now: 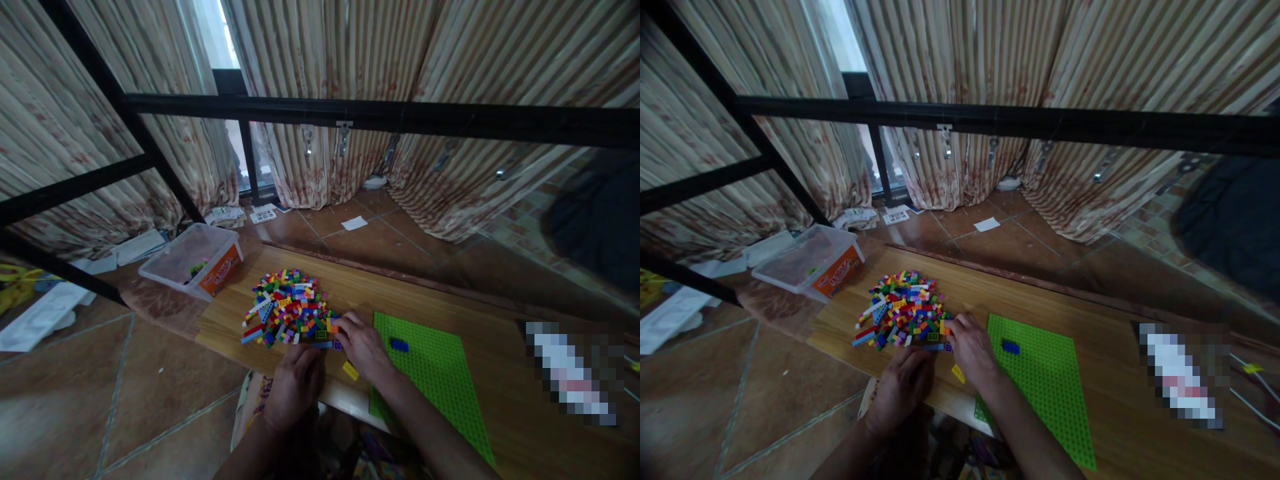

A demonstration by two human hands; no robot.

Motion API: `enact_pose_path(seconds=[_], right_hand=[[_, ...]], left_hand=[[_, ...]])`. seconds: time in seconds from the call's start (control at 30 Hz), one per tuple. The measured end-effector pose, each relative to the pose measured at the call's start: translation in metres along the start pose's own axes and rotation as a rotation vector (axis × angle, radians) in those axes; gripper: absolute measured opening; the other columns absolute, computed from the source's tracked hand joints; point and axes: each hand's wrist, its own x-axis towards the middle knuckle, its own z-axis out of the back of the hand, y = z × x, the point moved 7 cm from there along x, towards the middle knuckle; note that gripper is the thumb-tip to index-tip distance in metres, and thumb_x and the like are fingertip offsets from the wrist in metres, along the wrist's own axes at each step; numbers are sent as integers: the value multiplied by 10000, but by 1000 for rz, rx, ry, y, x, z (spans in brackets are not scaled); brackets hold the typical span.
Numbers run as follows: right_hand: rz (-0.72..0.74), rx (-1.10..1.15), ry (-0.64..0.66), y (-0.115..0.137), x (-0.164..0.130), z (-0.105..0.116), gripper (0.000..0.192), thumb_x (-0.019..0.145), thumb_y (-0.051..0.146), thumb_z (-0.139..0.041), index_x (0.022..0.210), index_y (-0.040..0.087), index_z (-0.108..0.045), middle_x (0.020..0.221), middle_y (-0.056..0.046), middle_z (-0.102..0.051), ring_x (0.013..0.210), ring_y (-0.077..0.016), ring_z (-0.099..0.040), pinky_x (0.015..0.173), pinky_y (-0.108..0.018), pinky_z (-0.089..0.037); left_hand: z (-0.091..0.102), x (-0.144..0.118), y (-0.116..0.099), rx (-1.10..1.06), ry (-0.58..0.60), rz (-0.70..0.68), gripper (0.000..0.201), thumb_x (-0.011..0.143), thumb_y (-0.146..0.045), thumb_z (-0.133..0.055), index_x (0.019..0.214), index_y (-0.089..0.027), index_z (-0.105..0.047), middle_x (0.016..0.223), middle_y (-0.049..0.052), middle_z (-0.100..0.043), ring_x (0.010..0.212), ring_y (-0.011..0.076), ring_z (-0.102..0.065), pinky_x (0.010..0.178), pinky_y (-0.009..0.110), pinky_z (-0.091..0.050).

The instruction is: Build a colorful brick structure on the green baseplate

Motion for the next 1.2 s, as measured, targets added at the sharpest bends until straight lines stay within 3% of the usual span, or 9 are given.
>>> enact_pose_path(seconds=[0.17, 0.3, 0.4, 0.6, 0.8, 0.97, 1.2], right_hand=[[-137, 245, -172, -18, -48, 25, 171, 915, 238, -510, 1028, 238, -638, 971, -39, -656, 926, -181, -608, 809, -299, -484], [-337, 210, -344, -72, -102, 53, 226, 917, 338, -503, 1057, 229, -643, 1025, -68, -667, 931, -209, -620, 822, -347, -487], [-391, 134, -388, -108, -121, 66, 257, 901, 378, -513, 1038, 216, -658, 1009, -80, -669, 923, -229, -620, 832, -381, -488], [-344, 16, -341, -124, -108, 67, 208, 879, 315, -549, 998, 233, -697, 1024, -70, -656, 987, -235, -578, 884, -393, -461], [-355, 40, -324, -124, -104, 65, 179, 835, 238, -592, 963, 250, -717, 981, -46, -634, 972, -216, -569, 893, -376, -449], [-362, 80, -314, -128, -101, 66, 186, 806, 221, -607, 942, 252, -731, 963, -46, -627, 947, -209, -578, 885, -376, -458], [-342, 114, -291, -133, -99, 65, 175, 798, 214, -625, 923, 243, -744, 964, -53, -639, 924, -201, -593, 859, -366, -478]], left_hand=[[4, 0, -1, -10, -6, 6, 153, 911, -240, -480, 971, -207, -617, 950, 72, -634, 861, 175, -612, 760, 297, -531], [1, -1, -12, 12, -39, -17, 175, 908, -215, -472, 1015, -208, -610, 983, 76, -636, 902, 183, -621, 778, 308, -541], [-16, 7, -37, 34, -17, -114, 252, 889, -174, -480, 1119, -203, -581, 1074, 91, -623, 1014, 197, -597, 870, 340, -528], [-73, 42, -87, 147, 140, -297, 322, 871, -156, -492, 1183, -168, -571, 1154, 114, -593, 1077, 225, -539, 951, 397, -486], [-116, 58, -89, 316, 258, -336, 415, 866, -175, -482, 1276, -161, -541, 1221, 144, -557, 1110, 257, -506, 951, 419, -466], [-133, 55, -87, 441, 302, -376, 480, 872, -199, -488, 1351, -225, -490, 1279, 152, -536, 1098, 277, -515, 915, 442, -458], [-137, 52, -90, 572, 287, -439, 481, 884, -189, -463, 1359, -261, -490, 1278, 153, -550, 1060, 285, -544, 858, 436, -475]])
